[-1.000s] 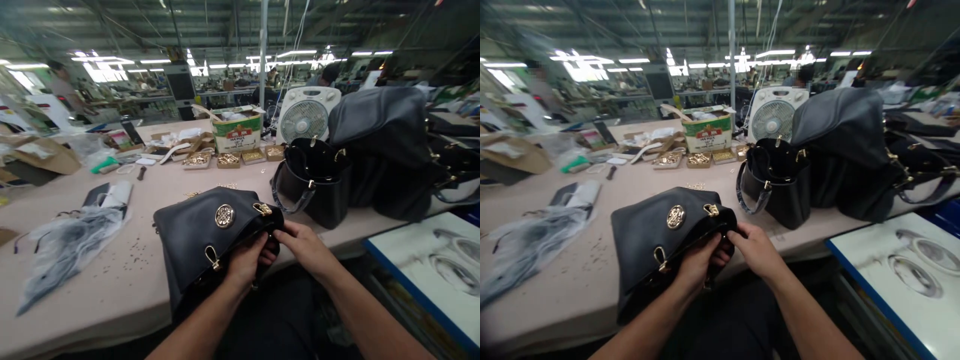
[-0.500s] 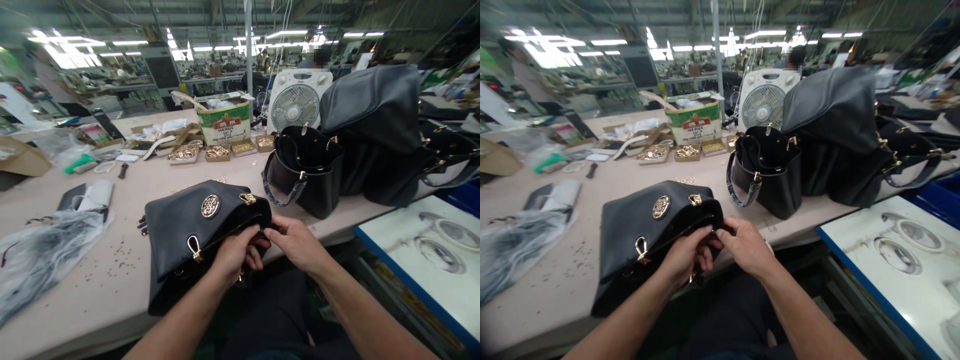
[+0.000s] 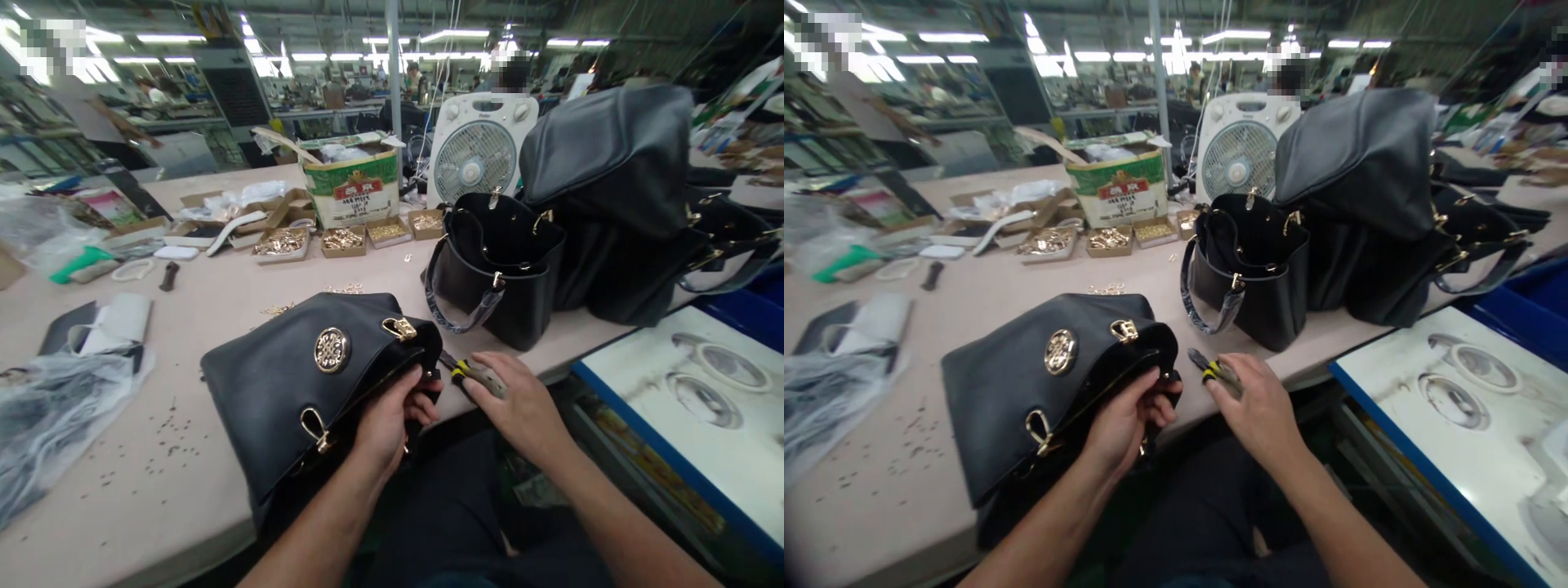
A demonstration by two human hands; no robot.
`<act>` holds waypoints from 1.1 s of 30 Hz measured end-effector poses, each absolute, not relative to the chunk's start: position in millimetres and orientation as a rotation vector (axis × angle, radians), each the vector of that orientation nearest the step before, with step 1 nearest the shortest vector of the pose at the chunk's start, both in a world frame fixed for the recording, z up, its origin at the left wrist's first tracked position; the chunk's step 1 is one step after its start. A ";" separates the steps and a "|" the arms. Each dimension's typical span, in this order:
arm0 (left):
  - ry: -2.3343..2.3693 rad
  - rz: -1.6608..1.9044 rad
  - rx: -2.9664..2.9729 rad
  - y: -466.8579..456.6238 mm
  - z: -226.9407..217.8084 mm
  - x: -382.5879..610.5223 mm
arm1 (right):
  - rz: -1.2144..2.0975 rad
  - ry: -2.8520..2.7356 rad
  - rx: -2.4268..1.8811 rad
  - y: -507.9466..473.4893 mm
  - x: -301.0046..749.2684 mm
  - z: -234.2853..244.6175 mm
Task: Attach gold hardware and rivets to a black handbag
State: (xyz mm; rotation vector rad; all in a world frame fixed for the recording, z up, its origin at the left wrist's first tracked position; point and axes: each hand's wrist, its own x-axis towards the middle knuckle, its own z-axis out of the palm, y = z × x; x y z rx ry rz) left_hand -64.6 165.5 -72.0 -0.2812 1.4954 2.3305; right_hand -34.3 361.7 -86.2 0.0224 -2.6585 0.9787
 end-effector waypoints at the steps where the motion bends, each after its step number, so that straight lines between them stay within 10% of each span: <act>1: 1.493 2.330 -0.282 166.0 -72.8 -65.1 | 0.809 -2.706 0.034 366.6 -32.4 -96.5; 8: 1.460 2.367 -0.316 167.3 -76.1 -71.1 | 0.573 -2.807 0.062 368.4 -18.4 -121.5; 16: 1.524 2.350 -0.284 171.6 -84.7 -71.2 | 2.499 -1.905 -0.675 347.9 34.1 -86.9; 33: 1.519 2.392 -0.269 175.6 -95.7 -67.6 | 2.990 -1.632 -0.539 307.7 54.2 -79.8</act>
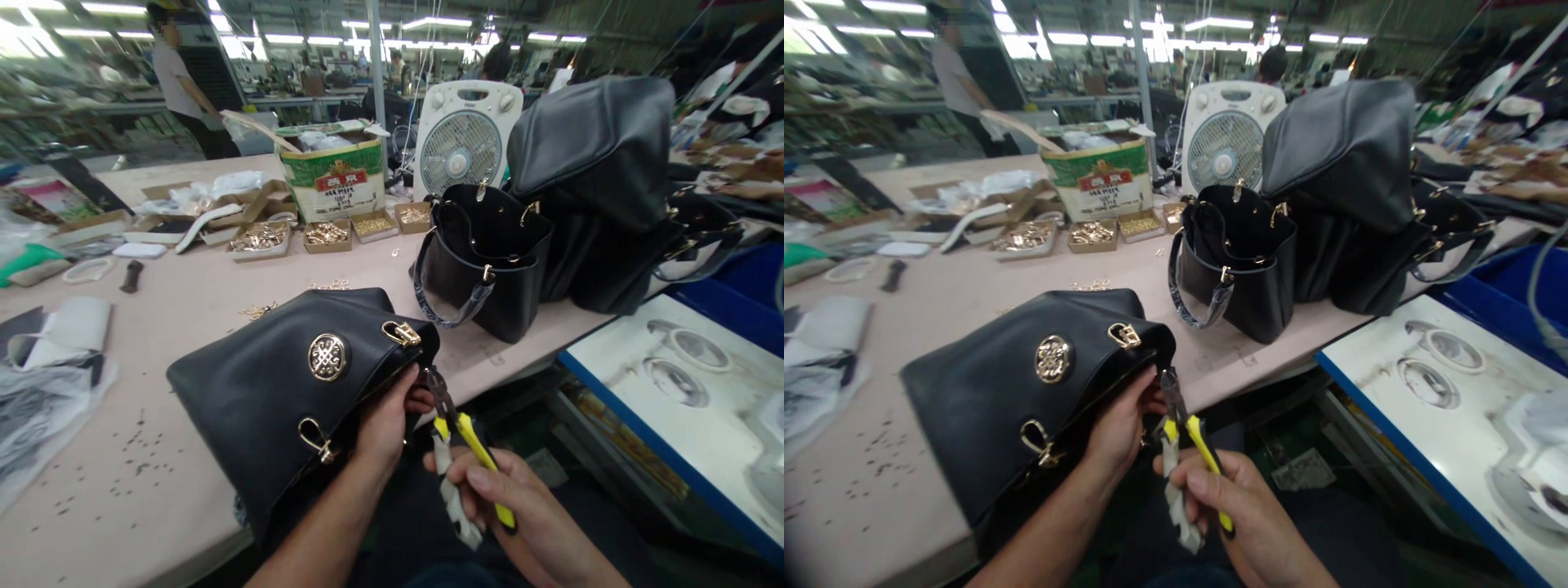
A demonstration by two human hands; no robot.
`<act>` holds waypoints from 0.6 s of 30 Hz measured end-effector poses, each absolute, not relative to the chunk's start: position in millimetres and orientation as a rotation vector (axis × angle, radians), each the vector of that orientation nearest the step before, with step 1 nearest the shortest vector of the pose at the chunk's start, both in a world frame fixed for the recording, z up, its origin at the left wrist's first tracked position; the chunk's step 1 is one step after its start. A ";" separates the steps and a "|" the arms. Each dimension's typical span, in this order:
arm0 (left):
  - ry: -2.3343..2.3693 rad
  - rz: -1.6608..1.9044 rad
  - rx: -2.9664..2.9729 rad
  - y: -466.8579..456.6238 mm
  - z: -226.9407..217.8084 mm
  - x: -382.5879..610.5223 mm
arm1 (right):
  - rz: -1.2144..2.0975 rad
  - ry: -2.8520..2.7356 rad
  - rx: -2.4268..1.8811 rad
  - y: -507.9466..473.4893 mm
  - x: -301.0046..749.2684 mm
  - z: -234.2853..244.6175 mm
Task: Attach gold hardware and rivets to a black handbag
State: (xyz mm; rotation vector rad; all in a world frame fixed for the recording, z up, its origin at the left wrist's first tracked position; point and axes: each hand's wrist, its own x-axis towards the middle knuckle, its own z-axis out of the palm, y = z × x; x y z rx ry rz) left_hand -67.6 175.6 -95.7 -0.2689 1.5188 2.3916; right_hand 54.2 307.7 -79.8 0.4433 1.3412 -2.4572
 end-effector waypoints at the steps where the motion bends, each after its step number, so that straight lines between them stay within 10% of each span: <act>1: 1.516 2.392 -0.272 175.7 -96.0 -67.5 | -2.470 1.310 0.438 307.0 54.4 -80.5; 18: 1.559 2.303 -0.284 174.6 -107.0 -61.7 | -2.558 0.943 0.468 289.5 57.6 -75.7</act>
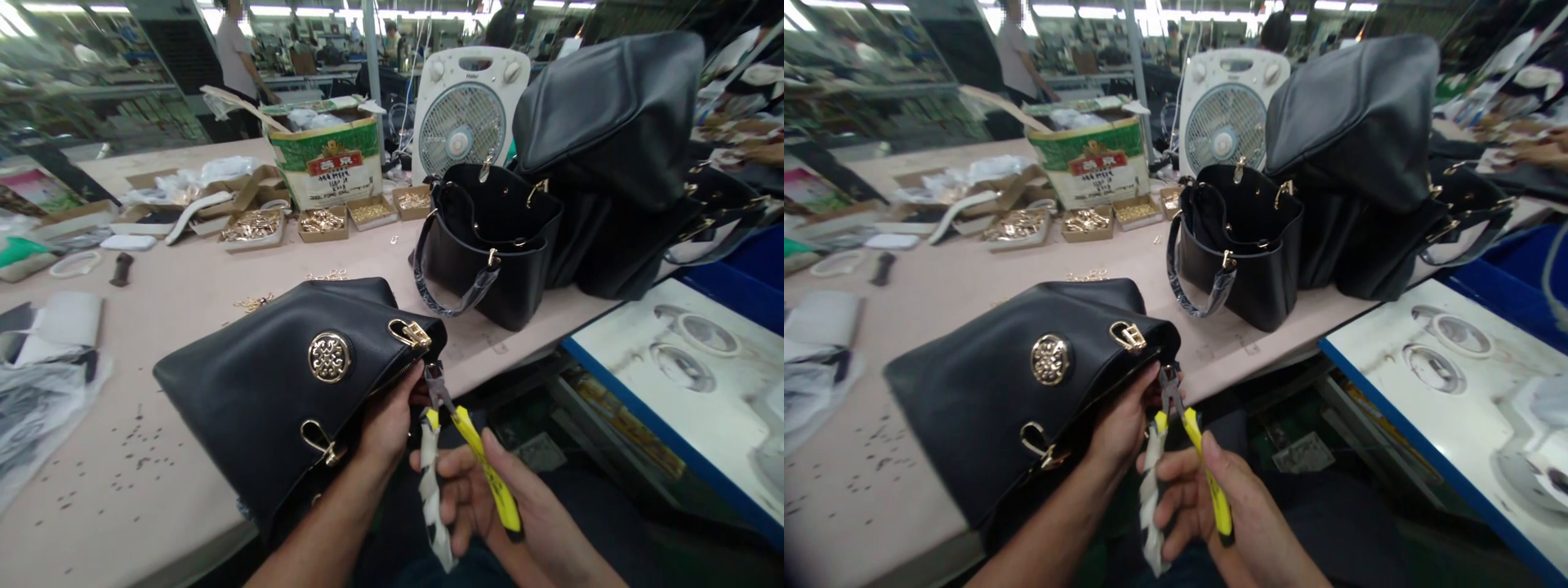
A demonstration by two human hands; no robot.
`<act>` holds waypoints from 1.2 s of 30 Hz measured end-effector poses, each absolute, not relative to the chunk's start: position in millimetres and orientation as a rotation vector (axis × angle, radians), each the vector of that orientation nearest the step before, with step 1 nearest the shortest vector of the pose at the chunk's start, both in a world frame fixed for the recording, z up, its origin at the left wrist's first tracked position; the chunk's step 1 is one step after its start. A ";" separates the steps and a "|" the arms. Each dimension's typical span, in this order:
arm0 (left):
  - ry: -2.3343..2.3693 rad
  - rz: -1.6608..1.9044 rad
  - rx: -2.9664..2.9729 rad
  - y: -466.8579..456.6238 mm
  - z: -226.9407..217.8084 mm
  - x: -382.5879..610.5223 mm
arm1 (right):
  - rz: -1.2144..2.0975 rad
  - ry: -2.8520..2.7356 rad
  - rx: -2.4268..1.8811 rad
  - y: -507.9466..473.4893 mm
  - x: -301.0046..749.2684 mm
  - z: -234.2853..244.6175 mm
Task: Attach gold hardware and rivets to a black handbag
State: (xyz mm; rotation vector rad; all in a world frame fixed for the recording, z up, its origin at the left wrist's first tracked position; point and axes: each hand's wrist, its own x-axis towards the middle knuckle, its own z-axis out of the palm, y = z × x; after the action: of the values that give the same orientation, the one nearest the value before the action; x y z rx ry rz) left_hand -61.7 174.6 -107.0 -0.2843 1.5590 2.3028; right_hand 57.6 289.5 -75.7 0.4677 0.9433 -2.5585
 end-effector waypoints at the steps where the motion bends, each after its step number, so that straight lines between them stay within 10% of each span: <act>1: 1.559 2.298 -0.293 174.6 -107.1 -61.7 | -2.555 0.932 0.502 287.9 57.5 -74.7; 36: 1.495 2.327 -0.419 176.5 -87.8 -81.9 | -2.652 0.685 0.566 274.7 26.7 -62.5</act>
State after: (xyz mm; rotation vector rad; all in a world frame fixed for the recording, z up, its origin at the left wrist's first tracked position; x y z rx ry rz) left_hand -81.9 176.5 -87.8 -0.4194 1.4952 2.3272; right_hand 26.7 274.7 -62.5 0.5662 0.6855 -2.6515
